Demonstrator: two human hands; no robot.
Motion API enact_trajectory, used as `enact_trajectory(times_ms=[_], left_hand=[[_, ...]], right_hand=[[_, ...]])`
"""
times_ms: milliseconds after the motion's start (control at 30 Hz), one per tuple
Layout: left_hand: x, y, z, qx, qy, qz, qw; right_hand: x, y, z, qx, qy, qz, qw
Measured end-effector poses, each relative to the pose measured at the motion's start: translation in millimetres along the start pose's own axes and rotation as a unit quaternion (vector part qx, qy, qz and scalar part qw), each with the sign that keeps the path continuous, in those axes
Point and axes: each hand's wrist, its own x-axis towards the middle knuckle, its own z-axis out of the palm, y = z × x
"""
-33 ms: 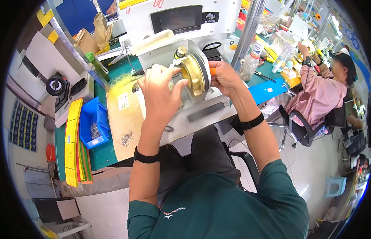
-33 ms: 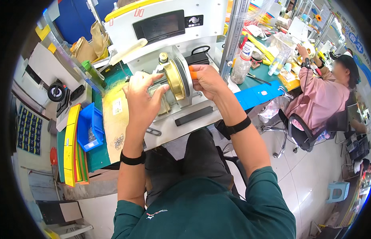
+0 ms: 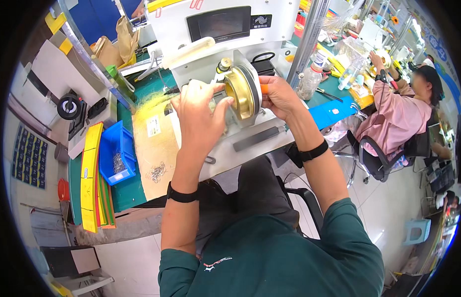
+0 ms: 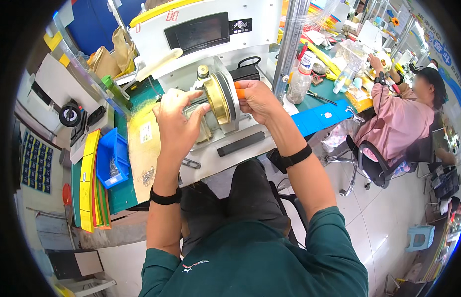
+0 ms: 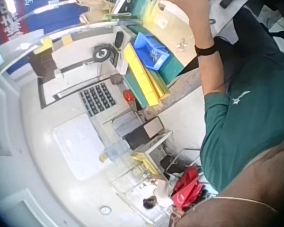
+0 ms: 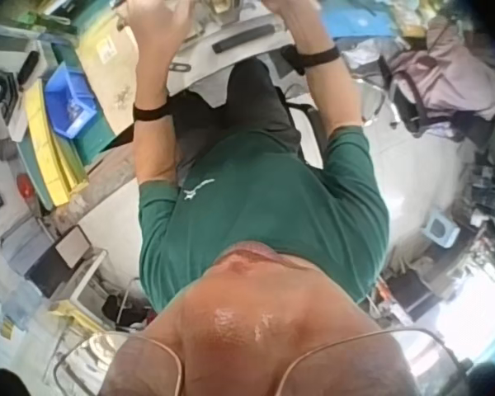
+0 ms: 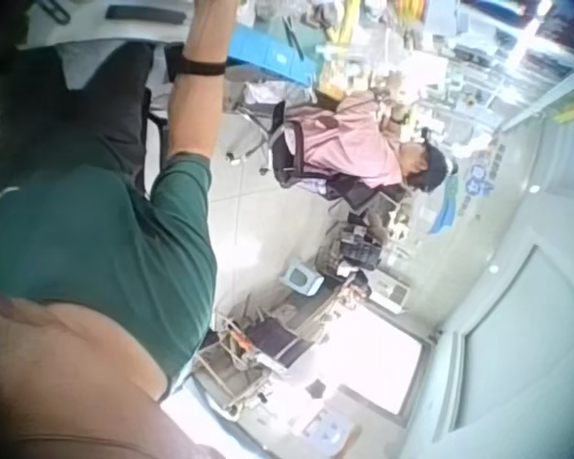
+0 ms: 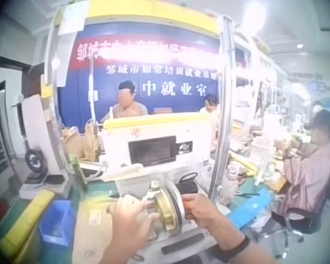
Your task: Assembling and testing small metal components using a specialized fixture and a handheld tool.
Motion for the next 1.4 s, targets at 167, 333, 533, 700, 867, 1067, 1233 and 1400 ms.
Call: enact_trajectory(times_ms=[167,333,533,700,867,1067,1233,1400], left_hand=[[4.5,1.3,5.2,-0.044,0.03,-0.048,0.997],[10.1,2.6,10.2,-0.047,0.077,-0.031,0.995],[-4.4,-3.3,-20.7,-0.132,0.127,-0.032,0.983],[-21.7,-21.6,-71.7,-0.362,0.108,-0.154,0.913],[-28.2,-2.0,-63.8,-0.77,-0.018,-0.221,0.599],[-17.2,-18.9,-60.1,-0.381,-0.031,-0.219,0.897],[-17.4,0.0,-37.9,-0.376,-0.013,-0.202,0.904],[-18.2,2.6,-36.3,-0.355,-0.007,-0.205,0.912]], right_hand=[[5.5,0.9,-3.5,-0.001,-0.024,0.009,1.0],[2.8,-3.7,-3.7,-0.008,-0.044,0.016,0.999],[-27.8,-43.5,-34.2,-0.259,-0.033,-0.092,0.961],[-79.9,-87.1,-50.9,-0.431,0.011,-0.204,0.879],[-48.4,18.6,-69.8,-0.228,0.054,-0.11,0.966],[-39.2,-13.3,-105.2,-0.348,0.261,-0.215,0.875],[-18.7,-16.8,-121.1,-0.335,0.326,-0.258,0.846],[-15.9,-18.6,-119.7,-0.325,0.334,-0.235,0.853]])
